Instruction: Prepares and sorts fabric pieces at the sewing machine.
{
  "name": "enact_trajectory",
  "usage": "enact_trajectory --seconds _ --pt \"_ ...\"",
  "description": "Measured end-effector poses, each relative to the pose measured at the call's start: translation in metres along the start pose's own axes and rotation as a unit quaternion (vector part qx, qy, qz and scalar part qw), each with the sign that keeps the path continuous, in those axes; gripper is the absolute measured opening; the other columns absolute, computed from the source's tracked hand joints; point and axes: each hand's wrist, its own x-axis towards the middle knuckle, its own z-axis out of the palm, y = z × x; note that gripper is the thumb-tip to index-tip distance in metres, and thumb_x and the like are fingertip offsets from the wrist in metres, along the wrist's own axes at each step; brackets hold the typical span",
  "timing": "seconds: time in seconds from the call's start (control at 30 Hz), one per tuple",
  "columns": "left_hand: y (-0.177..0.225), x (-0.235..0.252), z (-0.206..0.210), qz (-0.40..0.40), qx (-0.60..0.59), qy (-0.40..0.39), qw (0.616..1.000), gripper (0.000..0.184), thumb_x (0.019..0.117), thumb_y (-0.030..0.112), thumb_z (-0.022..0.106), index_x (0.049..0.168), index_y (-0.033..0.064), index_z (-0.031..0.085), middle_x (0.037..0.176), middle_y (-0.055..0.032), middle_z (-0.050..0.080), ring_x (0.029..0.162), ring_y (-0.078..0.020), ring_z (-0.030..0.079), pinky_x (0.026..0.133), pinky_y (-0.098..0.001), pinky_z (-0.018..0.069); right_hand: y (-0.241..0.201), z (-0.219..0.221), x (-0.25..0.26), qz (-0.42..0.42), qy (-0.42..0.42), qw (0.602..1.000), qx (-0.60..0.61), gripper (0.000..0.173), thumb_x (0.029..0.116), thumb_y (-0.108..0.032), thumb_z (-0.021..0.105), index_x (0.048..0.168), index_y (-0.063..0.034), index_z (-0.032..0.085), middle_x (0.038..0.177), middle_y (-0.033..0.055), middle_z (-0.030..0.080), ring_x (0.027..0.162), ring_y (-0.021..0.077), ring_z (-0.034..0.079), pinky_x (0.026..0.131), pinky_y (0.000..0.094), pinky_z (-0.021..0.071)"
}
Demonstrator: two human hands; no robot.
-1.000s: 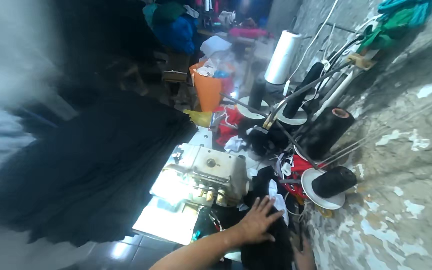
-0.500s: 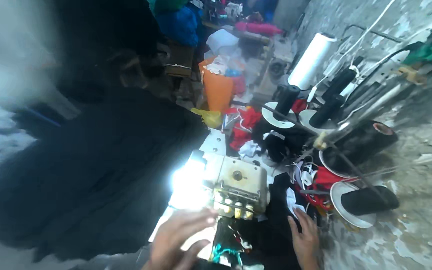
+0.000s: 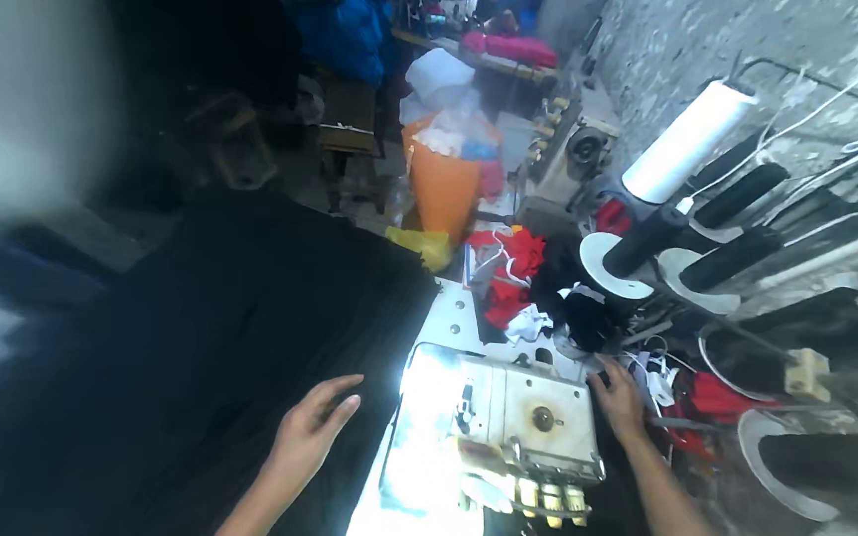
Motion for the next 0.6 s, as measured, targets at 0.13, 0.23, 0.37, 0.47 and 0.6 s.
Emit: enact_trajectory --seconds 0.13,0.23,0.37,0.47,0.6 --pt "0.009 0.062 0.011 0.057 0.125 -0.143 0.980 0.033 0.1050 0.023 0.055 0.132 0.0072 0.068 0.142 -0.0128 0.062 0.134 -0.0296 0.056 0.112 -0.0505 0.0433 -0.011 0.003 0.042 -0.072 -0.059 0.992 -0.083 0.033 0.1024 -0.010 0.057 0.131 0.0034 0.067 0.139 0.0241 0.062 0.132 0.0477 0.055 0.110 0.0631 0.0411" --pt "0.021 0.113 0.040 0.097 0.213 -0.239 0.942 0.034 0.1068 0.022 0.054 0.137 0.0097 0.065 0.148 -0.0150 0.056 0.138 -0.0353 0.052 0.113 -0.0559 0.0396 -0.020 0.012 0.069 -0.167 -0.090 0.973 -0.131 0.033 0.1017 -0.011 0.058 0.131 0.0002 0.068 0.141 0.0240 0.061 0.134 0.0483 0.053 0.107 0.0640 0.0440" --pt "0.027 0.176 0.094 0.140 0.267 -0.322 0.897 0.038 0.1049 0.016 0.057 0.143 0.0123 0.060 0.157 -0.0203 0.045 0.143 -0.0409 0.044 0.114 -0.0583 0.0374 -0.031 0.032 0.103 -0.279 -0.125 0.939 -0.159 0.045 0.0973 -0.010 0.065 0.142 -0.0068 0.061 0.150 0.0234 0.053 0.139 0.0477 0.048 0.107 0.0644 0.0434" --pt "0.033 0.211 0.129 0.105 0.299 -0.367 0.874 0.045 0.1042 0.017 0.059 0.149 0.0152 0.054 0.164 -0.0215 0.031 0.150 -0.0427 0.033 0.117 -0.0589 0.0329 -0.047 0.047 0.122 -0.320 -0.179 0.913 -0.179 0.069 0.0866 -0.004 0.076 0.150 -0.0175 0.054 0.159 0.0221 0.042 0.144 0.0526 0.039 0.108 0.0735 0.0351" --pt "0.031 0.233 0.156 0.042 0.339 -0.421 0.840 0.044 0.1046 0.021 0.059 0.148 0.0173 0.056 0.168 -0.0208 0.021 0.155 -0.0439 0.020 0.117 -0.0625 0.0288 -0.065 0.068 0.147 -0.316 -0.272 0.876 -0.242 0.084 0.0886 0.002 0.071 0.160 -0.0262 0.037 0.168 0.0160 0.027 0.142 0.0526 0.041 0.105 0.0704 0.0379"
